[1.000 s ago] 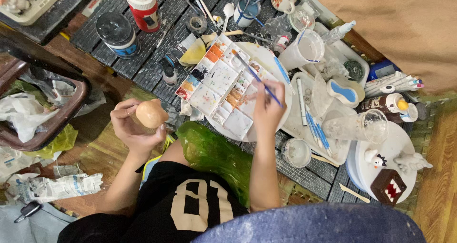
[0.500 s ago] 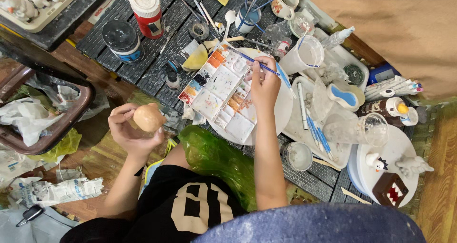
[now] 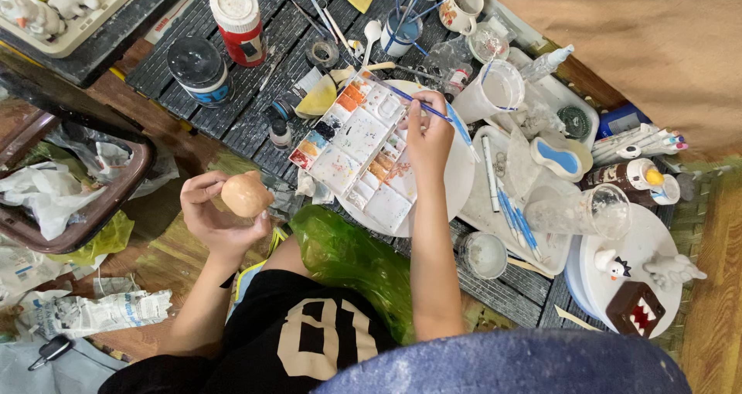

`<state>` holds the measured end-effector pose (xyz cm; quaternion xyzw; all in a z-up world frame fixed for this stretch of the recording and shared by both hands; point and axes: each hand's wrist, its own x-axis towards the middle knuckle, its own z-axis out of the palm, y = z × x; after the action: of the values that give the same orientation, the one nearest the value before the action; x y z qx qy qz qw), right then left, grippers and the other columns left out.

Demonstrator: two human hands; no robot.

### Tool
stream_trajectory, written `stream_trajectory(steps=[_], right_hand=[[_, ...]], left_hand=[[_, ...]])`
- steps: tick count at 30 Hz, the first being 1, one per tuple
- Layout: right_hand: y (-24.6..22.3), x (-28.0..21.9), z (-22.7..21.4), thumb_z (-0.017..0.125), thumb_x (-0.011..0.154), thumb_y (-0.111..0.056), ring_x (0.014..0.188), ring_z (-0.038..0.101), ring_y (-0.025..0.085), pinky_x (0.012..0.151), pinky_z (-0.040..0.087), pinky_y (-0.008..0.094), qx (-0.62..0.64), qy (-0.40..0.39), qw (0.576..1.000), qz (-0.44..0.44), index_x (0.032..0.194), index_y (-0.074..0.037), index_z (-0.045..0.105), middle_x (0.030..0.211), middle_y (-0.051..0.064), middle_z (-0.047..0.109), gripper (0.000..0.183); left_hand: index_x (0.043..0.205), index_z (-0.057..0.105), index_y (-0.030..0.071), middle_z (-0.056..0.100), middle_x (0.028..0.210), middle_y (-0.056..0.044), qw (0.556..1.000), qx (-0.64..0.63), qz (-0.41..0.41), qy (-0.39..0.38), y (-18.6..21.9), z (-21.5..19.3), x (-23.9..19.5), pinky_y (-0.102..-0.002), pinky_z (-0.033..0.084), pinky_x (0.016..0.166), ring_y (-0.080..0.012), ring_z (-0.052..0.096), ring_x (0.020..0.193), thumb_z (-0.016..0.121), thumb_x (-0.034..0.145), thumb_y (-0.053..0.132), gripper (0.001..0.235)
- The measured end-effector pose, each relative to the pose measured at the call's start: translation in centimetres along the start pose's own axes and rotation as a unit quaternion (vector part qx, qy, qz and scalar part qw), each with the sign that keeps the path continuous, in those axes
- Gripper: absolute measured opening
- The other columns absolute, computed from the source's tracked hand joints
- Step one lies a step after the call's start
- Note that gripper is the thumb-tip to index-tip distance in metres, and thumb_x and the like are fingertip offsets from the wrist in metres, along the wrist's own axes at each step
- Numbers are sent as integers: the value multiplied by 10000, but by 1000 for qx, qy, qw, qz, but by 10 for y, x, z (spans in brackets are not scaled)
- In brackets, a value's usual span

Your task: The person paints details on small ceramic figurines using a fine brush and watercolor paints. They first add black details to a white penguin-like figure, then switch to a beige head-shaped figurine to paint facial features.

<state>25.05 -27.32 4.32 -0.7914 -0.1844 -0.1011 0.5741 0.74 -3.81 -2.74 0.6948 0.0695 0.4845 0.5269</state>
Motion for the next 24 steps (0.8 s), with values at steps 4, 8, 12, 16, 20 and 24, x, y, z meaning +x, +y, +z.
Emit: stream_trajectory(steps=[4,8,12,16,20,24], right_hand=[[-9,1,1,601,1051,-72,690,720,97,572,511,219,-33,-1,999,-22,1111,-44,605,1055,67,705,66],[-14,-3,-1,602,1020,-51,700,708,89,543,471,210,-36,-29,999,-26,1124,-50,609,1063,58,710,103],[-11,-5,-3,611,1003,-25,700,679,90,540,458,213,-67,-51,996,-31,1120,-59,633,1003,49,729,123],[-7,-9,-13,581,1063,-53,745,686,100,621,535,226,59,-31,997,-28,1158,-33,621,1013,53,686,105],[-13,-41,-38,588,1065,-63,694,639,122,565,448,236,177,46,983,7,1158,-23,557,1017,90,686,105],[-24,-85,-67,559,1109,-70,648,628,128,541,414,240,207,118,971,21,1162,-40,515,878,89,638,75]], left_hand=[[1144,421,69,521,1187,-122,1000,11,9,-2,2,1,2,-338,495,937,-187,548,1020,851,697,169,628],[1154,438,64,531,1196,-125,1000,23,10,-3,4,1,3,-343,477,954,-200,548,1057,863,691,167,637],[1136,474,70,587,1175,-128,994,103,39,-3,16,4,13,-372,446,979,-269,530,1110,876,673,185,624],[1100,525,86,643,1124,-98,978,201,62,0,34,13,29,-409,359,1012,-300,489,1062,897,645,213,601],[1065,531,70,651,1111,-76,971,213,106,-22,44,25,46,-422,293,1000,-236,557,1003,938,656,285,616],[1056,573,65,671,1128,-67,965,228,118,-53,50,46,51,-430,297,1014,-236,601,1028,973,682,326,606]])
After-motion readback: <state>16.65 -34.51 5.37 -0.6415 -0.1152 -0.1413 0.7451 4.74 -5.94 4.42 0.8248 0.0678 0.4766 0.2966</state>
